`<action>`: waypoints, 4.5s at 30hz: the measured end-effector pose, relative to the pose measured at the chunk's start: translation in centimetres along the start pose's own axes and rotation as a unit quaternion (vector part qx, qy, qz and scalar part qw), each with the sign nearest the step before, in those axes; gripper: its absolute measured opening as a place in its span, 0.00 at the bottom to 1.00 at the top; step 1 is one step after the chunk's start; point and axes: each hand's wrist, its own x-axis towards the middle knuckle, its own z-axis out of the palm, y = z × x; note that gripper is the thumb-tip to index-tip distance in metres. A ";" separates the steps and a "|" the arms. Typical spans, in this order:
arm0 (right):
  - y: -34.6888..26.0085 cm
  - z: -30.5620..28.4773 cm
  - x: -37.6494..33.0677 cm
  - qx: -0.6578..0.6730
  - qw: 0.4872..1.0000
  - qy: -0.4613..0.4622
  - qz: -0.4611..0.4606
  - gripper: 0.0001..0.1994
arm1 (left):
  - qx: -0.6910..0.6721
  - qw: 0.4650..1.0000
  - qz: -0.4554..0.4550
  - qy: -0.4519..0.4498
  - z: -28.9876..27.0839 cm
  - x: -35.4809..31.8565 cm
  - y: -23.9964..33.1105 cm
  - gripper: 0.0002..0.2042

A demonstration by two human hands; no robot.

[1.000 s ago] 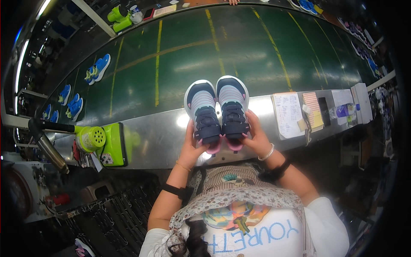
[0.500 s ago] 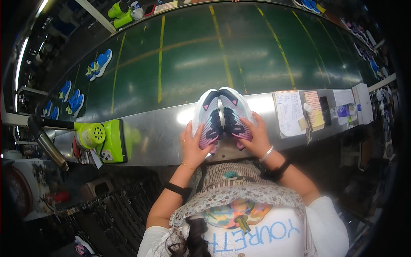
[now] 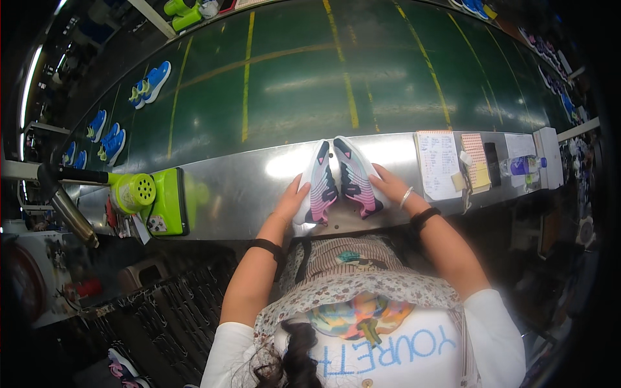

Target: The person picks up a pair of shoes from the conveyor belt, inspects them by hand, and places them on a rack. They repeat this process with another pair of shoes, then pick up a single shoe, inspect it, and place it back on the belt before returning to the rack to organize the shoes.

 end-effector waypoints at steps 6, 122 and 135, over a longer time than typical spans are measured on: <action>-3.0 0.3 -0.2 0.400 0.910 -0.073 0.083 0.26 | -0.456 0.886 -0.080 -0.018 -0.6 -1.0 2.6 0.24; -14.1 -20.2 7.7 -0.522 0.789 0.243 -0.215 0.17 | -0.231 0.963 -0.053 0.126 -7.3 -8.1 4.4 0.20; 2.1 -3.2 -4.6 -0.267 0.957 -0.039 -0.102 0.13 | -0.158 0.979 -0.116 0.057 -5.9 -5.7 2.5 0.14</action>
